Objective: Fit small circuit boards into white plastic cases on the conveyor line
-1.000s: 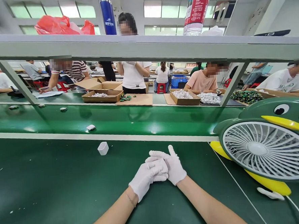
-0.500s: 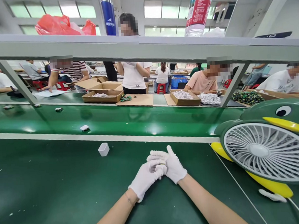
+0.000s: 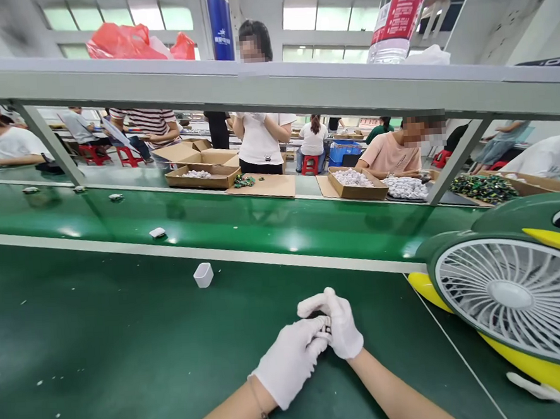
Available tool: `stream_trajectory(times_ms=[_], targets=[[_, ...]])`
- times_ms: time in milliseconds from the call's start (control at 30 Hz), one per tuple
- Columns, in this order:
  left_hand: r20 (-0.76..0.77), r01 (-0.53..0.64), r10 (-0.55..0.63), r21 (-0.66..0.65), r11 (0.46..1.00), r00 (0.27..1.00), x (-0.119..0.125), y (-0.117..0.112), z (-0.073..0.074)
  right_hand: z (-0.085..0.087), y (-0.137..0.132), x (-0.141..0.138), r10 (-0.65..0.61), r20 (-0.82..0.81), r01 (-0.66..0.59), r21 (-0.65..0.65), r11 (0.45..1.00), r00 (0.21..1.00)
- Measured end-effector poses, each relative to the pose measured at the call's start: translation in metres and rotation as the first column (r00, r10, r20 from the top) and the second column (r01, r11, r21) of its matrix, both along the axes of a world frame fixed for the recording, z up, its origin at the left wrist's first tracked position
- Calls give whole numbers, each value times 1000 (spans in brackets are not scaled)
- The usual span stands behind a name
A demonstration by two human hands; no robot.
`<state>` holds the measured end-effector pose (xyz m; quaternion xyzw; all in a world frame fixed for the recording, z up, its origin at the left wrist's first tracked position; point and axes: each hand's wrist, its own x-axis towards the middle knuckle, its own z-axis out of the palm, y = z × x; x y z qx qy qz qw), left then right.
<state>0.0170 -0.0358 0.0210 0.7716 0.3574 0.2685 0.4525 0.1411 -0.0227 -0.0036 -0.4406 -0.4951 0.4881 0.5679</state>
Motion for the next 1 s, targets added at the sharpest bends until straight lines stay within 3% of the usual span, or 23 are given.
stream_trajectory(times_ms=[167, 300, 367, 467, 533, 600, 733, 867, 967, 1000], targets=[[-77, -126, 126, 3, 992, 989, 3, -16, -4, -9, 2, 1, -279, -10, 279, 9, 960, 960], [61, -171, 179, -117, 978, 982, 7, -16, -16, -14, 9, 2, -368, -26, 368, -33, 929, 929], [202, -134, 203, -310, 941, 958, 8, -10, -22, -16, 13, 3, -334, -72, 327, -85, 941, 940], [318, -103, 324, -555, 826, 891, 6, 3, -28, -18, 18, 3, -160, -226, 129, -147, 981, 961], [322, -137, 351, -535, 833, 879, 3, 9, -31, -18, 20, 0, -82, -264, 52, -117, 992, 961], [295, -174, 312, -413, 894, 903, 2, 10, -32, -18, 19, -3, -63, -200, 52, -64, 997, 978], [235, -181, 237, -235, 955, 943, 7, 3, -34, -20, 16, -7, -127, -56, 125, -35, 991, 990], [285, -111, 214, -340, 934, 934, 6, 4, -29, -22, 20, -3, -192, -40, 188, -80, 979, 981], [297, -55, 207, -449, 892, 932, -3, 12, -18, -20, 24, 0, -111, -137, 95, -120, 988, 984], [305, -39, 187, -433, 901, 934, -7, 15, -15, -19, 25, 0, -58, -180, 37, -121, 992, 982]])
